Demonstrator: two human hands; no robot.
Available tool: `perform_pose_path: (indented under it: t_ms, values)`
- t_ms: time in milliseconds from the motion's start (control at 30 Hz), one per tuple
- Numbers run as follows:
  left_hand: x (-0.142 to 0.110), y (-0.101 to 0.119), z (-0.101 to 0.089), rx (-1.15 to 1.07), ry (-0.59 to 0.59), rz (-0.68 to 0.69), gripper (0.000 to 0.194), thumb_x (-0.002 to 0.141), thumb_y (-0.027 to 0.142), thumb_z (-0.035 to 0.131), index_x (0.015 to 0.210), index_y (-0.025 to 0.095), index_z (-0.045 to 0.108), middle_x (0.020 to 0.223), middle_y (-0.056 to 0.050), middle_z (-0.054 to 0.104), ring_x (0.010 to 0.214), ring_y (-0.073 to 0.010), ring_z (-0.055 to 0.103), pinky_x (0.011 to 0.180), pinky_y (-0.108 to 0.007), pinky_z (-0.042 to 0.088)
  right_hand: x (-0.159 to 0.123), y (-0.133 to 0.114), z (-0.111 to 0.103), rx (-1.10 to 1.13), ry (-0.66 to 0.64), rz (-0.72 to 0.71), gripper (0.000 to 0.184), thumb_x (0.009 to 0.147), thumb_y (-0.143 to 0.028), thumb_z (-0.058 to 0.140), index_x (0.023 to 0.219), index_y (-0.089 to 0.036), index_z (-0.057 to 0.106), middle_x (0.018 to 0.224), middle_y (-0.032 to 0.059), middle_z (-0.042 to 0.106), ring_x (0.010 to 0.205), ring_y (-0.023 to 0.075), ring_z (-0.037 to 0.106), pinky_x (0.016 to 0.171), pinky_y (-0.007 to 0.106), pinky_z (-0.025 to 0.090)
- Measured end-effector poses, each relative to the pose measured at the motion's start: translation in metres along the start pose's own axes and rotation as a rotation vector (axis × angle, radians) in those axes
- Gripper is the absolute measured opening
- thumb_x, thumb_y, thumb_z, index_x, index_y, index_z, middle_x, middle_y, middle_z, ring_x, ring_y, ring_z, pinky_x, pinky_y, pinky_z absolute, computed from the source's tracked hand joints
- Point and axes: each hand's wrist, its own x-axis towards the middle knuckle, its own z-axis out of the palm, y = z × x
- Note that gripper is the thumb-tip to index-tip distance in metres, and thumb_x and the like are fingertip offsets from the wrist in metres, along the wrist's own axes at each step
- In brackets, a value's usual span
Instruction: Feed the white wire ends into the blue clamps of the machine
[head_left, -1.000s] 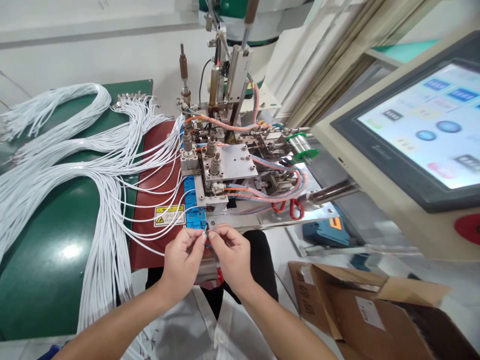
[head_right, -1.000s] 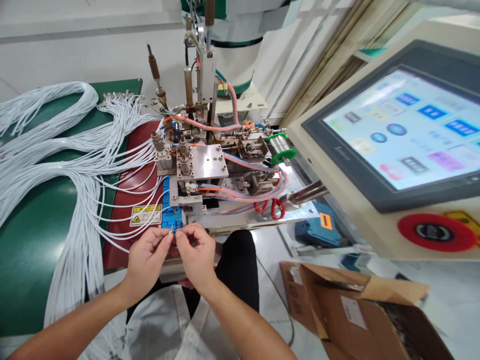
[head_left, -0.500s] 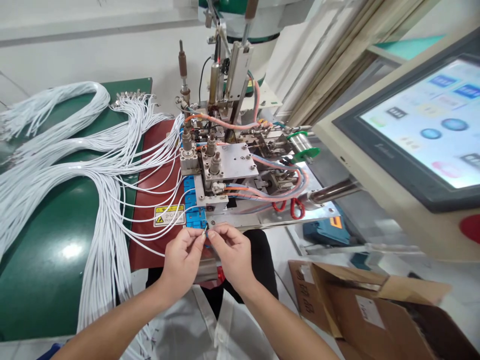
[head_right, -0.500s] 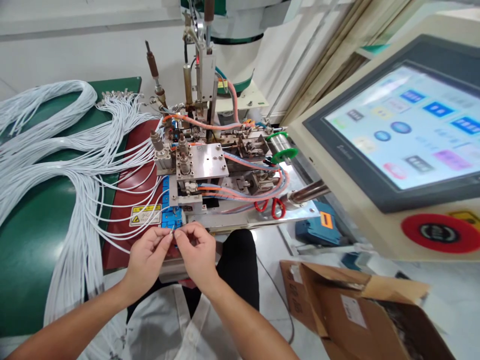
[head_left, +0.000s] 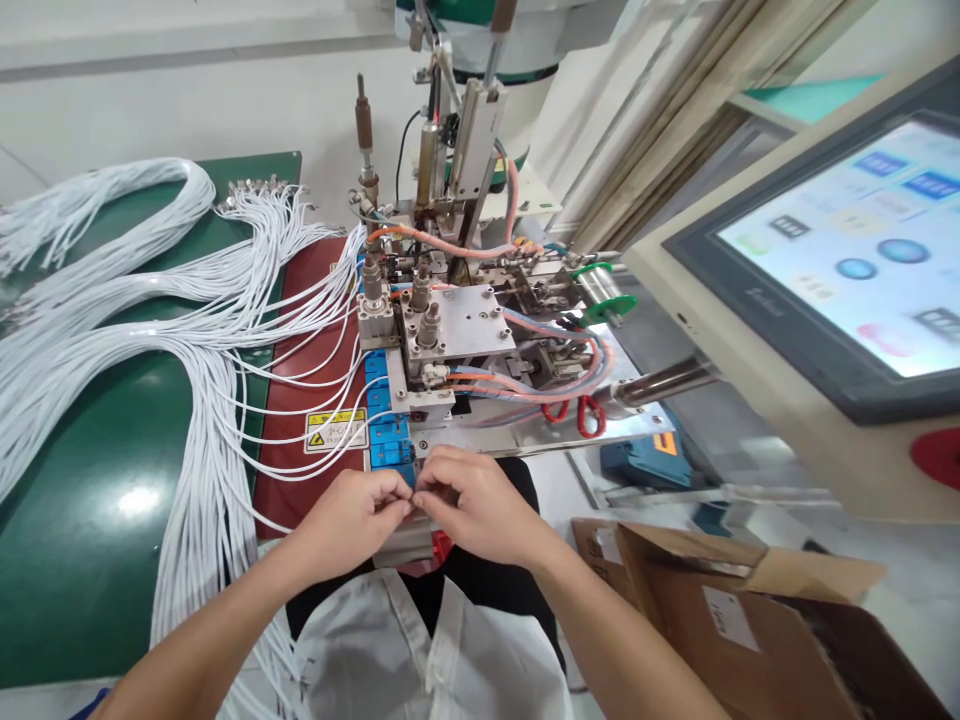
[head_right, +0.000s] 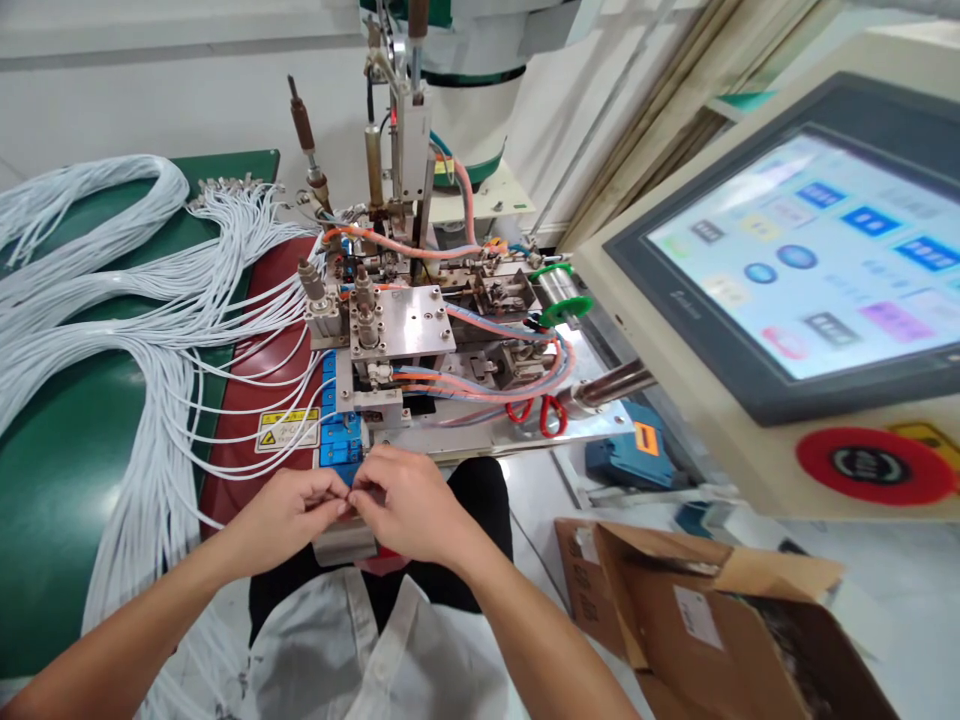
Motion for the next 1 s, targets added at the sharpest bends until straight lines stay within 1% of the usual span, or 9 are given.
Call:
perform_pose_path:
  t_ms: [33,133,233,433,533,633,833,933,1000]
  values:
    - [0.000,0.000,0.000,-0.002,0.012,-0.014,0.015,0.077,0.023,0.050,0.068,0.019,0.061,0.057,0.004,0.057,0.049,-0.0093,0.048,0.049,-0.018,0.038,0.000,0.001,0.003,0.022,0.038,0.026,0.011,0.071,-0.014,0.055,0.061,-0.018,0.057,0.063,-0.0006,0.053,0.060,0.0118,0.049,0.056,0.024,0.038]
    - [-0.001,-0.001,0.007,-0.066,0.156,-0.062,0.015,0.080,0.028,0.047,0.078,0.018,0.058,0.053,0.005,0.052,0.045,-0.0086,0.046,0.046,-0.018,0.036,0.000,0.003,0.020,0.255,0.289,0.193,0.018,0.074,-0.021,0.055,0.057,-0.017,0.054,0.058,-0.0010,0.051,0.055,0.0113,0.048,0.053,0.024,0.039]
    - [-0.001,-0.001,0.015,-0.107,0.255,-0.070,0.016,0.081,0.029,0.047,0.080,0.017,0.056,0.048,0.006,0.048,0.044,-0.0092,0.046,0.047,-0.019,0.037,-0.001,0.005,0.035,0.397,0.420,0.222,0.020,0.075,-0.023,0.055,0.056,-0.017,0.055,0.059,-0.0008,0.051,0.056,0.0118,0.049,0.055,0.024,0.040]
    - [0.000,-0.002,0.015,-0.201,0.273,-0.091,0.018,0.081,0.033,0.049,0.083,0.017,0.056,0.070,-0.001,0.063,0.047,-0.0085,0.050,0.050,-0.021,0.042,-0.003,0.009,0.035,0.315,0.443,0.177,0.017,0.077,-0.024,0.053,0.063,-0.017,0.060,0.064,0.0014,0.056,0.061,0.0136,0.052,0.058,0.025,0.042]
    - [0.000,-0.004,0.014,-0.158,0.256,-0.088,0.019,0.080,0.032,0.049,0.084,0.017,0.059,0.062,0.001,0.060,0.046,-0.0090,0.049,0.050,-0.020,0.041,-0.002,0.009,0.031,0.307,0.443,0.189,0.011,0.074,-0.024,0.057,0.069,-0.017,0.062,0.068,0.0026,0.058,0.061,0.0136,0.054,0.055,0.025,0.042]
    - [0.000,-0.005,0.014,-0.144,0.259,-0.080,0.019,0.079,0.032,0.050,0.084,0.017,0.062,0.058,0.002,0.057,0.046,-0.0092,0.048,0.048,-0.019,0.040,0.000,0.008,0.029,0.253,0.427,0.160,0.010,0.072,-0.021,0.057,0.065,-0.017,0.062,0.064,0.0019,0.058,0.057,0.0123,0.052,0.052,0.024,0.042]
    - [0.002,-0.007,0.012,-0.138,0.231,-0.052,0.021,0.081,0.031,0.048,0.085,0.016,0.063,0.064,-0.001,0.061,0.046,-0.0082,0.047,0.044,-0.018,0.039,-0.001,0.012,0.032,0.024,0.481,0.035,0.012,0.075,-0.020,0.055,0.064,-0.019,0.060,0.065,0.0022,0.058,0.061,0.0140,0.053,0.059,0.026,0.043]
    - [0.005,-0.010,0.005,-0.068,0.202,-0.067,0.022,0.079,0.029,0.051,0.096,0.018,0.058,0.070,0.000,0.063,0.047,-0.0093,0.049,0.046,-0.019,0.040,0.000,0.019,0.032,-0.047,0.464,0.071,0.012,0.076,-0.022,0.053,0.065,-0.019,0.058,0.066,0.0021,0.056,0.062,0.0141,0.053,0.060,0.026,0.042]
    - [0.006,-0.011,-0.002,0.073,0.212,-0.045,0.023,0.076,0.026,0.054,0.098,0.020,0.058,0.077,0.000,0.063,0.051,-0.0101,0.051,0.051,-0.022,0.042,0.002,0.025,0.032,-0.054,0.450,0.152,0.013,0.077,-0.022,0.050,0.066,-0.019,0.056,0.067,0.0019,0.056,0.061,0.0139,0.052,0.059,0.025,0.042]
